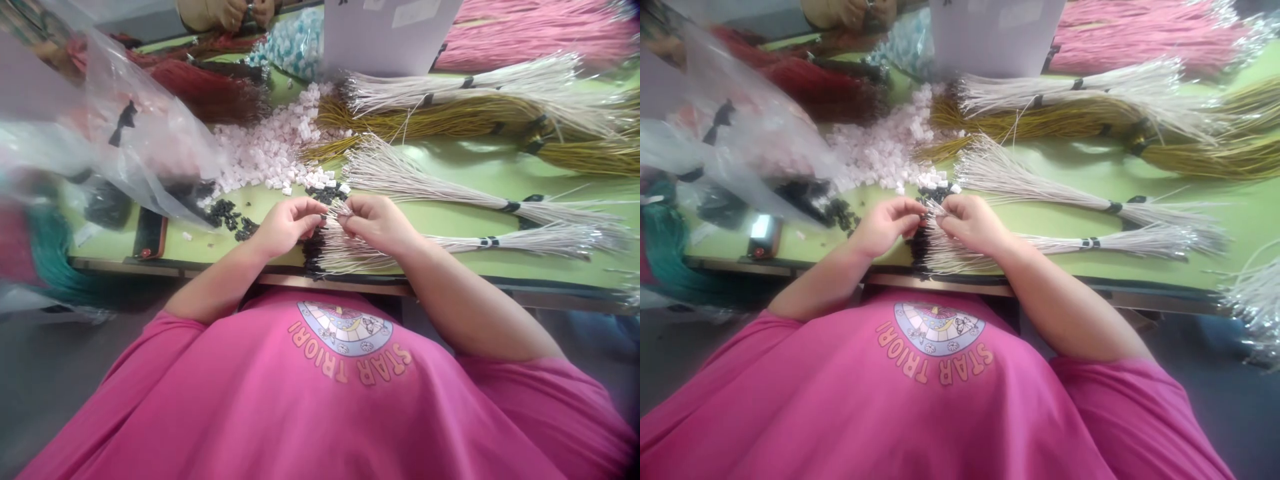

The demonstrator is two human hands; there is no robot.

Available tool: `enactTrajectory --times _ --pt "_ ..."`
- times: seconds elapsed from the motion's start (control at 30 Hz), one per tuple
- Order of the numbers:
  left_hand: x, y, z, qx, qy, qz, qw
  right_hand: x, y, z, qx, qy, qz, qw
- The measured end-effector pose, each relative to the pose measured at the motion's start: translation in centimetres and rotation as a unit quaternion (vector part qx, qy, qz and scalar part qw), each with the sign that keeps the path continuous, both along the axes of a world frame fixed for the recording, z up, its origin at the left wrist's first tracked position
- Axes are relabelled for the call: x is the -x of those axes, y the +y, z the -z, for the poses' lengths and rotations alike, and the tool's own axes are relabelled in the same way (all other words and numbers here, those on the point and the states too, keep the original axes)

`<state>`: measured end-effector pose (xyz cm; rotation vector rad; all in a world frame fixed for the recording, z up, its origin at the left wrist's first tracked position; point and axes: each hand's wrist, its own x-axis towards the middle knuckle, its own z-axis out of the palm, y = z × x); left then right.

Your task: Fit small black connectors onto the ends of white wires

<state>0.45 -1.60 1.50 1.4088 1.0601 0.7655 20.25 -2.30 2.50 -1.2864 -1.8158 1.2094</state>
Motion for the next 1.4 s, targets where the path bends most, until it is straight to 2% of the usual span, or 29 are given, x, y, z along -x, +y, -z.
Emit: enactTrajectory --times 0.2,0.47,0.73,0.97,1.1,1.27,1.33,1.4 --pt "0.0 -0.2 0.1 -0.02 -0.006 -0.008 1.0 0.3 0.1 -0.1 -0.042 -0.059 0.017 0.997" --pt "0.2 -0.2 0.1 -0.063 0.037 -0.025 0.997 0.4 0.0 -0.2 -0.034 -0.088 0.012 0.995" --pt "0.1 -0.2 0.7 -0.213 0.12 -0.022 0.969 0.4 0.1 0.2 -0.054 -0.106 -0.006 0.993" --pt "-0.1 -0.1 0.8 -0.185 0.093 -0.004 0.978 0.4 0.1 0.3 -0.064 -0.105 -0.009 0.992" --pt "-0.5 -0.2 1.0 -0.197 0.108 0.0 0.975 0.6 0.0 0.5 -0.069 -0.099 -0.01 0.993" --pt "0.2 -0.4 0.5 -0.281 0.153 0.025 0.947 0.2 0.1 0.6 -0.085 -0.049 0.006 0.995" --pt "1.5 -0.1 0.0 -0.313 0.19 0.035 0.93 -0.2 0.3 0.5 -0.105 0.006 0.015 0.994" --pt "3.4 0.5 -0.6 -0.317 0.251 0.023 0.914 -0.6 0.3 0.5 -0.091 0.045 0.017 0.995"
